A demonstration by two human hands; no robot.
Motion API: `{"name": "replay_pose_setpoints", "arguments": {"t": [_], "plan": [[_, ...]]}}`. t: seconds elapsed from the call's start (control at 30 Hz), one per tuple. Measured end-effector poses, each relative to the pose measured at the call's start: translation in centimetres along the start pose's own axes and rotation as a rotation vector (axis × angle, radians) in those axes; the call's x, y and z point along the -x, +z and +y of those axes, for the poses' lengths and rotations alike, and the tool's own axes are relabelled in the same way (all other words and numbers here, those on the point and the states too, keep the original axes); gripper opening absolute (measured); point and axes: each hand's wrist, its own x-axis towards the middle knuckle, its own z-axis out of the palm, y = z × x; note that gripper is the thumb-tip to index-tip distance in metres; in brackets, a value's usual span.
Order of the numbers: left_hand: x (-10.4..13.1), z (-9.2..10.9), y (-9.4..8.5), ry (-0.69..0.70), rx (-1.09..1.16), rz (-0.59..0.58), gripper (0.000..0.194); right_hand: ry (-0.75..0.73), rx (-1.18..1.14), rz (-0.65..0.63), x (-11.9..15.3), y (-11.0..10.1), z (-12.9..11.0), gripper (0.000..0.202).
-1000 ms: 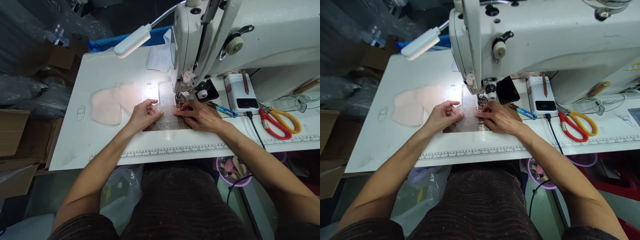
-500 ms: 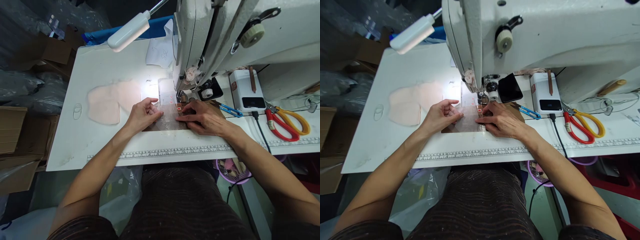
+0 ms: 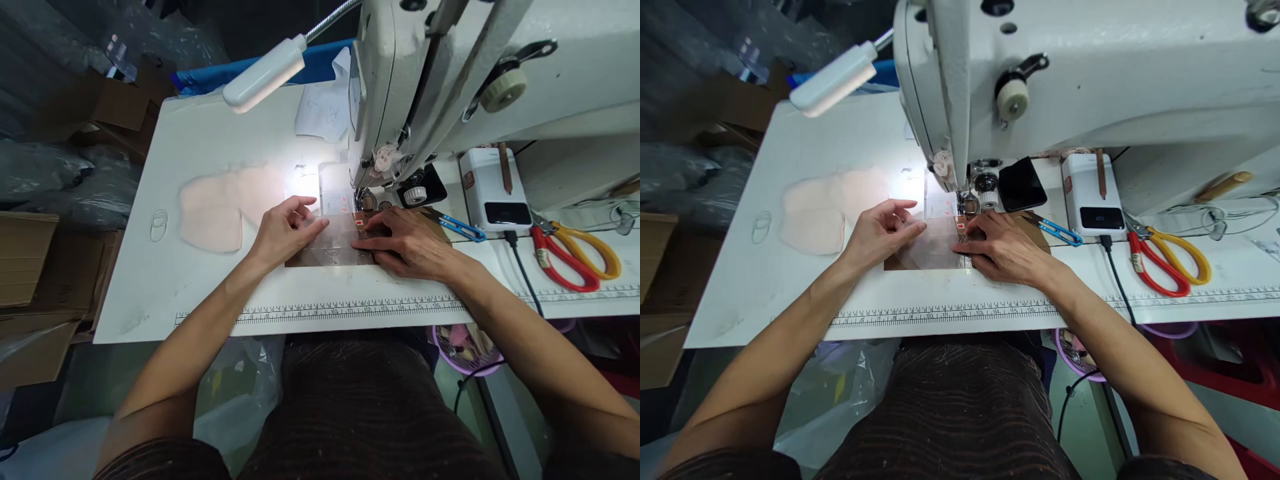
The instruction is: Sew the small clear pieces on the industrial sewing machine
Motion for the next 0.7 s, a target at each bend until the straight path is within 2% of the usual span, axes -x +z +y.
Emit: {"name": "replay_pose_setpoints", "arguments": {"t": [0.07, 0.1, 0.13, 0.2, 0.27, 0.33, 0.5, 0.6, 0.7], "plan": [[-0.3, 0.2, -0.1, 0.219, -0.283, 0.200, 0.026, 0.006, 0.001, 0.003, 0.0, 0.0, -0.1, 0.033], [-0.6, 0.4, -0.1, 0.355, -0.408, 0.253, 0.020, 0.007, 0.000, 0.004, 0.0, 0.1, -0.1, 0.033], [-0.8, 0.5, 0.0, 0.496, -0.503, 0.250, 0.015, 0.009, 0.000, 0.004, -0.1, 0.1, -0.2, 0.033], [-1.4, 0.6, 0.3, 0.754, -0.604, 0.115, 0.015, 0.017, 0.007, 0.000, -0.1, 0.1, -0.3, 0.033], [-2.0, 0.7, 0.9, 0.908, -0.642, -0.051, 0.018, 0.026, 0.019, 0.000, -0.1, 0.1, -0.5, 0.034], [-2.4, 0.8, 1.3, 0.950, -0.674, -0.157, 0.022, 0.024, 0.023, 0.003, -0.1, 0.2, -0.6, 0.035], [-2.9, 1.2, 1.6, 0.910, -0.794, -0.316, 0.036, 0.009, 0.019, 0.033, 0.0, 0.3, -0.6, 0.034], [-3.5, 1.3, 1.7, 0.838, -0.828, -0.352, 0.038, 0.013, 0.025, 0.069, -0.2, 0.5, -0.4, 0.033], [-4.4, 1.1, 1.9, 0.776, -0.757, -0.347, 0.037, 0.052, 0.032, 0.110, -0.6, 0.8, -0.1, 0.031]]}}
